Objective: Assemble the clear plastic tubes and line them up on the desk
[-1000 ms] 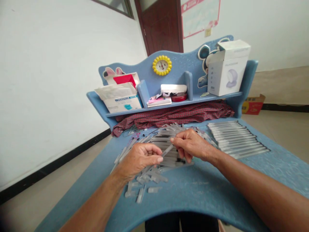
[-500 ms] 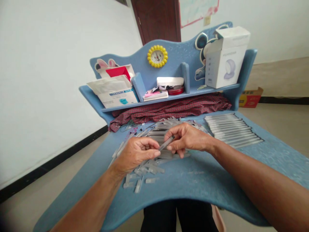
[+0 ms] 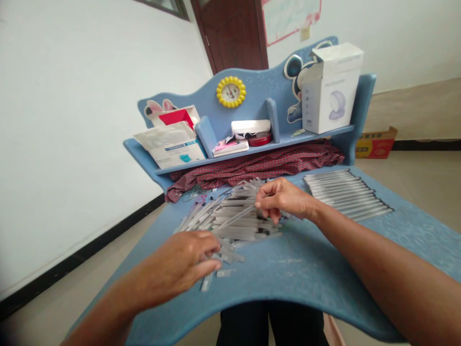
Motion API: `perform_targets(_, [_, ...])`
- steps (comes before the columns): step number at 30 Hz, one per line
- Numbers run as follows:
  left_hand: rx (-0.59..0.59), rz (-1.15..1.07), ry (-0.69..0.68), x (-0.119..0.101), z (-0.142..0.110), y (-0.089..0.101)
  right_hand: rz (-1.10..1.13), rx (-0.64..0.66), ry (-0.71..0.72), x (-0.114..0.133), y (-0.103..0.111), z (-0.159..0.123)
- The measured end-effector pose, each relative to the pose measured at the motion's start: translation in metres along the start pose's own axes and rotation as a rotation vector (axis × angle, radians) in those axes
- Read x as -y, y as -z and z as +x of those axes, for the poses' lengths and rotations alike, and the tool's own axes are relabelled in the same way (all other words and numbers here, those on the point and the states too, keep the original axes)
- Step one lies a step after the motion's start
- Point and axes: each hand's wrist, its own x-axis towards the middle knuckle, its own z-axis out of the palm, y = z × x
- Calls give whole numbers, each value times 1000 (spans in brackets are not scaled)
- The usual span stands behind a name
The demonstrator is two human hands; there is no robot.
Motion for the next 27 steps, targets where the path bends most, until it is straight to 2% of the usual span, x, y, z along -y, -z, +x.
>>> perform_targets(2, [82, -3, -2, -2, -5, -9, 0, 10, -9, 0, 1, 0])
perform_targets(6, [115, 33, 17, -5, -3, -27, -15, 10, -13, 1, 0, -1])
perform_targets(9, [144, 51, -14, -6, 0, -30, -12, 3, -21, 3, -1, -1])
perform_targets(13, [74, -7, -51, -1, 3, -26, 19, 5, -3, 4, -1, -2])
perform_targets(16, [-28, -183, 1, 12, 8, -21, 60, 9, 30, 3, 0, -1])
perform_targets(20, [-136, -620, 189, 32, 23, -8, 119, -19, 65, 1, 3, 1])
perform_targets(23, [-214, -872, 199, 43, 36, 2, 142, -71, 101, 1, 6, 2])
perform_targets(27, [-288, -1051, 178, 51, 48, 7, 131, -150, 127, 1, 11, 5])
